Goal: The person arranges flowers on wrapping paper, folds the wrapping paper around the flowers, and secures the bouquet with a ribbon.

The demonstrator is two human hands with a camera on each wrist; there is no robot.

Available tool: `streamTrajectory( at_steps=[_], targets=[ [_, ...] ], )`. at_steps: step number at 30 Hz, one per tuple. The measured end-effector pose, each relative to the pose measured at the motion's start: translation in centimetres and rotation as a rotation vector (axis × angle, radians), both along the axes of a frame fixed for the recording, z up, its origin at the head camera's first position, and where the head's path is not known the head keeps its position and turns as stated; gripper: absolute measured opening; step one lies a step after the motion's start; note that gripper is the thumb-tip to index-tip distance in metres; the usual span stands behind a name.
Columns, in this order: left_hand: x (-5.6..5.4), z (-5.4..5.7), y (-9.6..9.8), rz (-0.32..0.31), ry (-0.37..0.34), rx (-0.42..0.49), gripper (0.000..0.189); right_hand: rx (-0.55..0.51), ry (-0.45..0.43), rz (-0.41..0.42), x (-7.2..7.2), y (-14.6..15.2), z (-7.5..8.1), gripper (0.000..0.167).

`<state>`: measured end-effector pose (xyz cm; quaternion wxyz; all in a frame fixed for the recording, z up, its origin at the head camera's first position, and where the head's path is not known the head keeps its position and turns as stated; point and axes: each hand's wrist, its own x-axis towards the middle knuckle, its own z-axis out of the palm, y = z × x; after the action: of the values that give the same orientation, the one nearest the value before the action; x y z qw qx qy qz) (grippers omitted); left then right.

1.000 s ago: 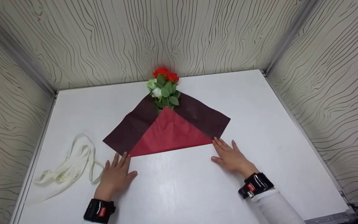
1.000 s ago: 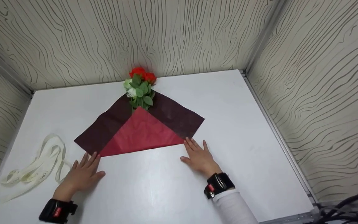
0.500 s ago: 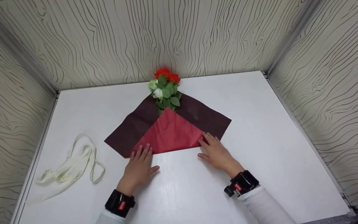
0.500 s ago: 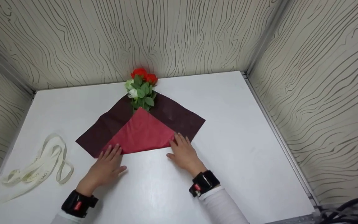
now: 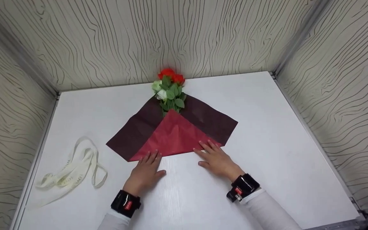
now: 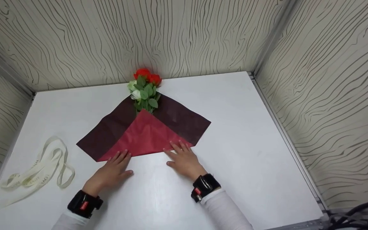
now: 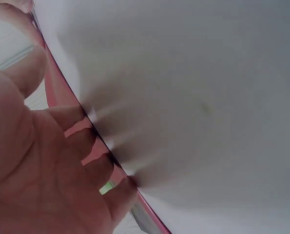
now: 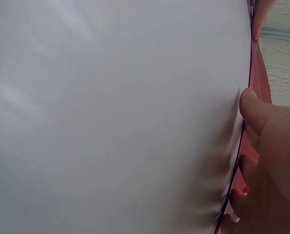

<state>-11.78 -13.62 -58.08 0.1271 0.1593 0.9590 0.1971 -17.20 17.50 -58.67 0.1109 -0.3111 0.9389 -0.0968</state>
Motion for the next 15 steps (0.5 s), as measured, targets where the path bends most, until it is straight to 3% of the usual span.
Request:
streamTrajectory(
  at_steps=[10,15],
  targets=[
    [0.6,0.0,-2.8,0.032,0.023,-0.027,0.063,0.023,0.008,-0.017,-0.1,1.7,0.1,0.056],
    [0.3,-0.2,-3.0,0.057,0.098,0.015,0.058,-0.008,0.002,-0.01,-0.2,1.6,0.2,0.054]
  ],
)
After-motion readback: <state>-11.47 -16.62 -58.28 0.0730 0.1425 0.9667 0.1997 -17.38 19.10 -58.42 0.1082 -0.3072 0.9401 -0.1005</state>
